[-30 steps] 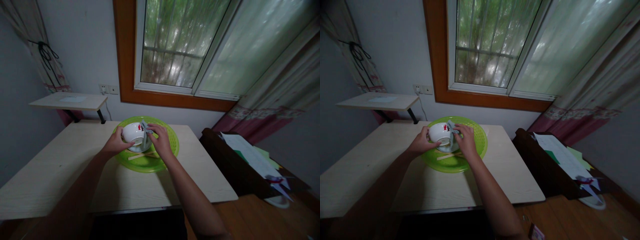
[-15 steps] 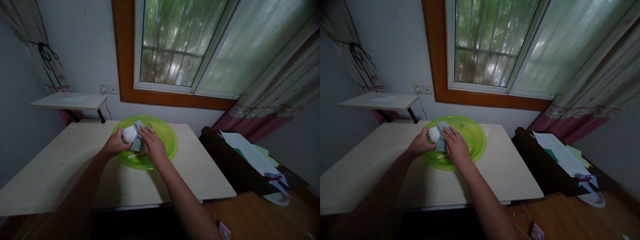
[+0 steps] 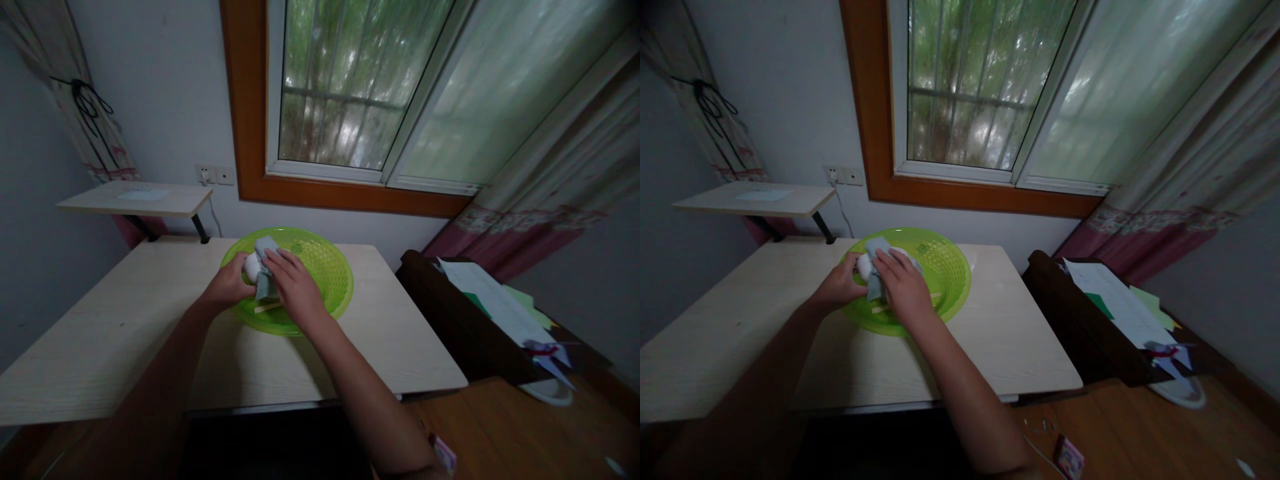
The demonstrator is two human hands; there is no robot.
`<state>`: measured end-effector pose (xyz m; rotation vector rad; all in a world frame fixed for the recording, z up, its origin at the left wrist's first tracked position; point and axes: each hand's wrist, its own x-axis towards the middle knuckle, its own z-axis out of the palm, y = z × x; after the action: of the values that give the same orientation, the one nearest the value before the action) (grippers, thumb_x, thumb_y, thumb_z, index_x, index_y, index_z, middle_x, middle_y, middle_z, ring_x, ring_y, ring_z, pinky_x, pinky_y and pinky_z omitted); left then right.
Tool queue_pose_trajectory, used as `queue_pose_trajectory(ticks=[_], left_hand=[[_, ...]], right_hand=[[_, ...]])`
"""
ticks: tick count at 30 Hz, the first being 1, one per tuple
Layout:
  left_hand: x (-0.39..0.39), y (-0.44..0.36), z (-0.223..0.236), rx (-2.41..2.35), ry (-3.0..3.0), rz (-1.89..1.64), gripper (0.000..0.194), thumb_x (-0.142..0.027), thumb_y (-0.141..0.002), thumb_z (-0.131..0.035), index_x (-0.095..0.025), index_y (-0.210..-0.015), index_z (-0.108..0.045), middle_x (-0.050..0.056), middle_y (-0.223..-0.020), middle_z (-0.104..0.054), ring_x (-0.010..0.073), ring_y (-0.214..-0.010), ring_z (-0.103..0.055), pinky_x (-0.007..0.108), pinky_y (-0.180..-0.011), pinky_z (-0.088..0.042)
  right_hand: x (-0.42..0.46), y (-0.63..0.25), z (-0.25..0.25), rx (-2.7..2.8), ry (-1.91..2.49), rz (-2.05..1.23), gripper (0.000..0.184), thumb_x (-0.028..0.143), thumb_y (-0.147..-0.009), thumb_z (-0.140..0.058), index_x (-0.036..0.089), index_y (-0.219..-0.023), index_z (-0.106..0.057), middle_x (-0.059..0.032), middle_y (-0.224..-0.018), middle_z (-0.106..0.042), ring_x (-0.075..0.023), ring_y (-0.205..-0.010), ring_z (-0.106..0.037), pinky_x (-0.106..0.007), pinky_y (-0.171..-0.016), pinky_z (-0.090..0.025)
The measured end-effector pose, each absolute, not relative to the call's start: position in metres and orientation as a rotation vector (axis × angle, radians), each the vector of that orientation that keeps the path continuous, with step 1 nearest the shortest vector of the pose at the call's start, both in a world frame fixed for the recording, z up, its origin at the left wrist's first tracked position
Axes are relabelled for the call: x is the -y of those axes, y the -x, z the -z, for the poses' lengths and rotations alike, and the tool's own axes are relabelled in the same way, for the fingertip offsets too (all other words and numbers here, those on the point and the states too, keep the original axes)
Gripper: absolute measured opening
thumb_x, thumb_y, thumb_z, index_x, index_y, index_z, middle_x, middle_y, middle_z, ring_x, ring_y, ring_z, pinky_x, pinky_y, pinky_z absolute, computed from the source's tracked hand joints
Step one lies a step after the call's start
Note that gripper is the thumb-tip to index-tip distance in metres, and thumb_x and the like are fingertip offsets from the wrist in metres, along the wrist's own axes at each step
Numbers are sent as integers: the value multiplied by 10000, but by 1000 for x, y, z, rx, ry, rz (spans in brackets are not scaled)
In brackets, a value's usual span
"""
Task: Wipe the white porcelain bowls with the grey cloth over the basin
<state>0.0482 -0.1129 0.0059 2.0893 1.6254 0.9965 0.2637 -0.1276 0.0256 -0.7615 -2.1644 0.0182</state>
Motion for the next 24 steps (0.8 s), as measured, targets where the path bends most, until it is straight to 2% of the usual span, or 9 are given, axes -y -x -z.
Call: queue_pose_trajectory(ticks=[4, 8, 13, 18, 20, 24], left_hand=[[113, -47, -6, -1621, -2077, -1010, 656, -425, -676, -757, -184, -1226, -492, 124, -1128, -678, 320, -1034, -707, 449, -893, -572], [112, -48, -4, -1655, -2075, -1026, 691, -449, -662, -785, -178, -1227, -494, 135, -1172, -662, 318, -1064, -690, 441, -913, -564], [113, -50, -4, -1668, -2087, -1062, 702, -521, -680, -794, -185, -1216, -490, 122, -1147, -657, 310, -1080, -680, 422, -914, -558], [113, -50, -7, -1705, -2052, -1065, 689, -512, -642, -818, -197, -1163, -496, 95, -1065, -662, 291, -994, -694, 398, -844, -569], [113, -50, -7, -1711, -2045, -1060, 684, -524, -641, -814, -202, -1150, -490, 86, -1042, -661, 286, -967, -699, 390, -814, -572], [110, -46, -2, -1721, -2023, -1089, 691, -553, -654, -806, -206, -1146, -464, 86, -1036, -665, 281, -953, -706, 384, -790, -579]], right_hand=[[124, -255, -31, 2314, 663, 50, 546, 81, -977, -579, 285, -1483, -558, -17, -1562, -540, -225, -1517, -391, -478, -1258, -377], [112, -269, -31, 2251, 726, 21, 555, 81, -969, -578, 300, -1479, -569, -13, -1559, -543, -234, -1480, -435, -483, -1237, -397], [99, -296, -16, 2014, 962, -50, 399, 127, -957, -615, 230, -1332, -703, -100, -1353, -705, -279, -1266, -598, -517, -1121, -483], [98, -299, -6, 1921, 1057, -221, 310, 155, -939, -637, 220, -1219, -755, -104, -1198, -760, -241, -1092, -700, -422, -1024, -545], [102, -292, -9, 1889, 1035, -237, 330, 160, -938, -634, 229, -1244, -737, -96, -1197, -756, -233, -1084, -705, -403, -1012, -553], [113, -279, -19, 1898, 911, -140, 368, 149, -943, -615, 227, -1293, -701, -107, -1298, -723, -251, -1184, -667, -449, -1076, -519]])
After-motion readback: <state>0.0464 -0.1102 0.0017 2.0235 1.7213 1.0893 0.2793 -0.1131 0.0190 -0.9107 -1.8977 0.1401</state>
